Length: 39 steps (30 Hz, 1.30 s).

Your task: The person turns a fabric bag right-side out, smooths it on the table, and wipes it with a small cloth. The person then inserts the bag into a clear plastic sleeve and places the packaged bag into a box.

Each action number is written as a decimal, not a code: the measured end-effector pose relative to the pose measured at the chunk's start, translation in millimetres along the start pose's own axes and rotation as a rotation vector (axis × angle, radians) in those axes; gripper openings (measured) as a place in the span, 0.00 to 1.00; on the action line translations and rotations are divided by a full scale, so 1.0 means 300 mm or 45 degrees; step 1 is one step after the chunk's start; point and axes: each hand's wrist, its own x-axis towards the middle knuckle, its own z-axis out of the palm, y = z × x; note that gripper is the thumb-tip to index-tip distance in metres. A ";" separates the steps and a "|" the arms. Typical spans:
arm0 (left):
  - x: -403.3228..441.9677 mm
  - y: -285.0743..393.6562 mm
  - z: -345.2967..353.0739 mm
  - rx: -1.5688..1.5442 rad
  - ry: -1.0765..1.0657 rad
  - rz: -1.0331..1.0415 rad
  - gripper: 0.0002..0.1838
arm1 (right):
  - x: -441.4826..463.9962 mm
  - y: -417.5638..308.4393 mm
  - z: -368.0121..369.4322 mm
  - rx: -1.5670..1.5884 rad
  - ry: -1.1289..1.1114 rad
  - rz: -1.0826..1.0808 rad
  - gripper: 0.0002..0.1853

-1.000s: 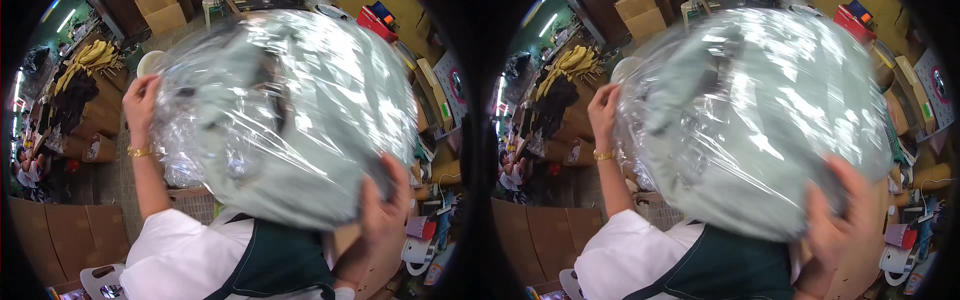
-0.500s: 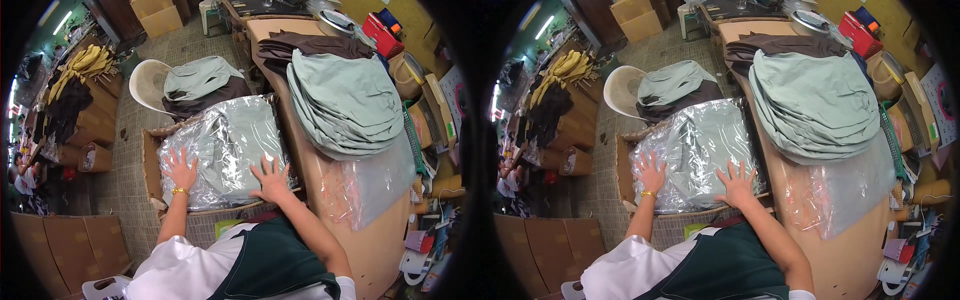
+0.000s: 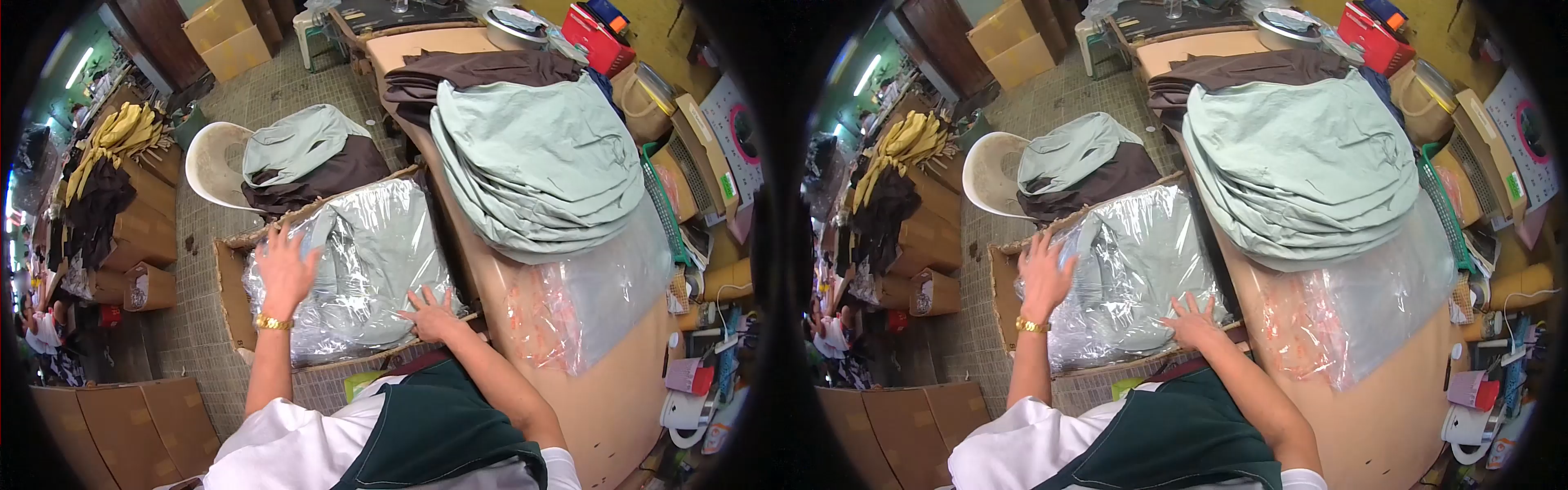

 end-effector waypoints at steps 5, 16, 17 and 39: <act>0.166 0.186 0.401 -0.101 -0.469 0.165 0.37 | -0.069 -0.053 0.011 -0.032 0.105 -0.021 0.30; 0.303 0.439 -0.122 -1.012 0.457 0.788 0.11 | -1.286 0.572 0.214 1.158 1.749 0.937 0.08; 0.281 0.514 -0.196 -1.002 0.491 0.877 0.11 | -1.331 0.664 0.273 0.679 1.939 1.324 0.09; 0.474 1.115 -0.260 -0.566 -0.229 1.189 0.19 | -1.540 0.921 0.730 1.478 2.124 1.078 0.06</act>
